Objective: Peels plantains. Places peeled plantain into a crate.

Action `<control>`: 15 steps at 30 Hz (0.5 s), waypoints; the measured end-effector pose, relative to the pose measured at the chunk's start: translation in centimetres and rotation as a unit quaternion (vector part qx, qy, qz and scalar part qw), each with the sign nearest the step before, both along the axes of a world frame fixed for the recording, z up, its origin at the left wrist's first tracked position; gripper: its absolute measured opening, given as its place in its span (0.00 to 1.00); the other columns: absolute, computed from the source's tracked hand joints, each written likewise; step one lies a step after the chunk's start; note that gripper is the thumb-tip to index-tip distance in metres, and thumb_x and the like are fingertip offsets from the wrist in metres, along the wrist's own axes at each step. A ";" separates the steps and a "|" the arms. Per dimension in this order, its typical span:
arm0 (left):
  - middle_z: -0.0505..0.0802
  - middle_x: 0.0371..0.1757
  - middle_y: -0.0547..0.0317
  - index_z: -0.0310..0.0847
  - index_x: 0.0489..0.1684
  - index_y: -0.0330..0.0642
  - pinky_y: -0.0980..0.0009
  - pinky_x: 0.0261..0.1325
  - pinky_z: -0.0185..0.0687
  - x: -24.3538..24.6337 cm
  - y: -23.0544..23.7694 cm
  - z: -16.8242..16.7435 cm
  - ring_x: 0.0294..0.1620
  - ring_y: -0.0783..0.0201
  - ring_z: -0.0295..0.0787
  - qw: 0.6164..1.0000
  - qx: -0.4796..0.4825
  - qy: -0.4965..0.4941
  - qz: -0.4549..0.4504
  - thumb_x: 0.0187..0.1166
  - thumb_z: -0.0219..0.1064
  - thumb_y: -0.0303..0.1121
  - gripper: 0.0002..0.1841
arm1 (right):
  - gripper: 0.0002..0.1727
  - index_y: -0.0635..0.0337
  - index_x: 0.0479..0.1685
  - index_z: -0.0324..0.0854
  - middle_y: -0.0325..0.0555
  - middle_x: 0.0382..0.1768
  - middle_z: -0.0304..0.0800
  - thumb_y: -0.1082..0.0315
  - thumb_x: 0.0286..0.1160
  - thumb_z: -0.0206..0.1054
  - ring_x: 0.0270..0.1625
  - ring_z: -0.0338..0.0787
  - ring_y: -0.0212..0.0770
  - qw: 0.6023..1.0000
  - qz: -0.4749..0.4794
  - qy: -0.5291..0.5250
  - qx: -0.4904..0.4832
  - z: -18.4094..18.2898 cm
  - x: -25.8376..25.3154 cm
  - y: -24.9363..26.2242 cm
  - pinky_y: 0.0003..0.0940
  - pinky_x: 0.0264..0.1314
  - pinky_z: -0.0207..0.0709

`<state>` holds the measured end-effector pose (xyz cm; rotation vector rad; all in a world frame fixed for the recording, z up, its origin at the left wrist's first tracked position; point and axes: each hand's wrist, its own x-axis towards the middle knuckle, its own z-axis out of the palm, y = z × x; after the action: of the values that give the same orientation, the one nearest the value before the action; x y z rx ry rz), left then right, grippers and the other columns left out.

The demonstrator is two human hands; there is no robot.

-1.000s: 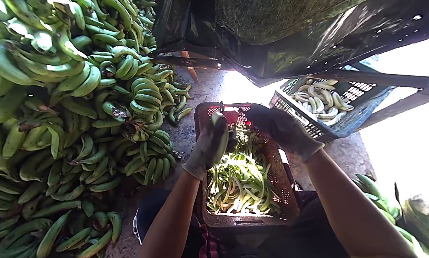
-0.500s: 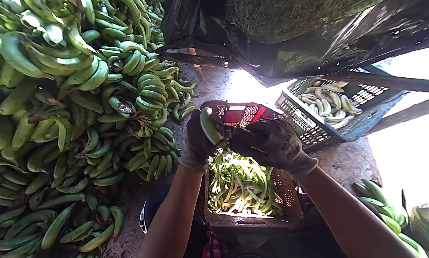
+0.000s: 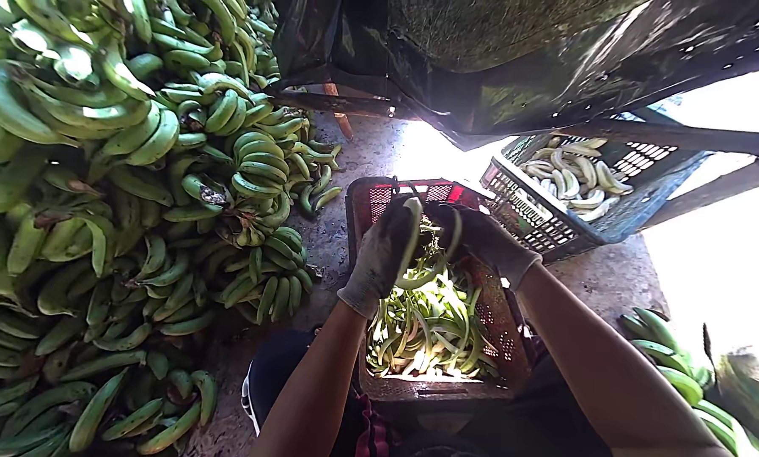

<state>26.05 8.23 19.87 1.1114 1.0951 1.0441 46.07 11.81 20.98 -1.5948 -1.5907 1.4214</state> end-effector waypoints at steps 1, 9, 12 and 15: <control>0.88 0.32 0.59 0.79 0.58 0.55 0.71 0.24 0.81 -0.2 0.4 0.3 0.24 0.66 0.83 0.996 -0.046 -0.079 0.000 0.91 0.45 0.56 0.22 | 0.28 0.35 0.75 0.80 0.45 0.41 0.91 0.35 0.87 0.51 0.34 0.90 0.42 1.000 0.005 0.004 0.009 -0.3 0.4 0.0 0.45 0.39 0.86; 0.93 0.44 0.57 0.82 0.62 0.52 0.70 0.35 0.88 -5.5 0.8 -1.0 0.36 0.66 0.91 0.983 -0.051 -0.175 0.009 0.88 0.50 0.59 0.25 | 0.33 0.30 0.82 0.76 0.45 0.49 0.93 0.37 0.74 0.64 0.48 0.92 0.43 0.828 0.222 -0.181 0.482 -1.4 2.4 -2.4 0.46 0.47 0.86; 0.92 0.43 0.58 0.82 0.60 0.53 0.70 0.33 0.87 -5.6 0.8 -0.6 0.35 0.65 0.90 0.977 -0.065 -0.201 0.033 0.88 0.48 0.60 0.25 | 0.31 0.32 0.77 0.81 0.47 0.47 0.93 0.38 0.73 0.63 0.46 0.92 0.45 0.784 0.231 -0.199 0.541 -0.7 2.3 -3.1 0.46 0.46 0.84; 0.92 0.40 0.59 0.83 0.60 0.54 0.70 0.32 0.86 -5.0 -0.2 -0.5 0.34 0.67 0.89 0.993 -0.008 -0.101 0.054 0.87 0.49 0.61 0.25 | 0.30 0.29 0.80 0.78 0.47 0.50 0.93 0.40 0.76 0.61 0.50 0.92 0.46 0.791 0.210 -0.220 0.530 -0.8 1.8 -3.4 0.48 0.49 0.84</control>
<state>21.02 8.07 19.40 0.9200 1.0061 1.2036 47.82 8.38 20.22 -0.8862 -2.4615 0.0659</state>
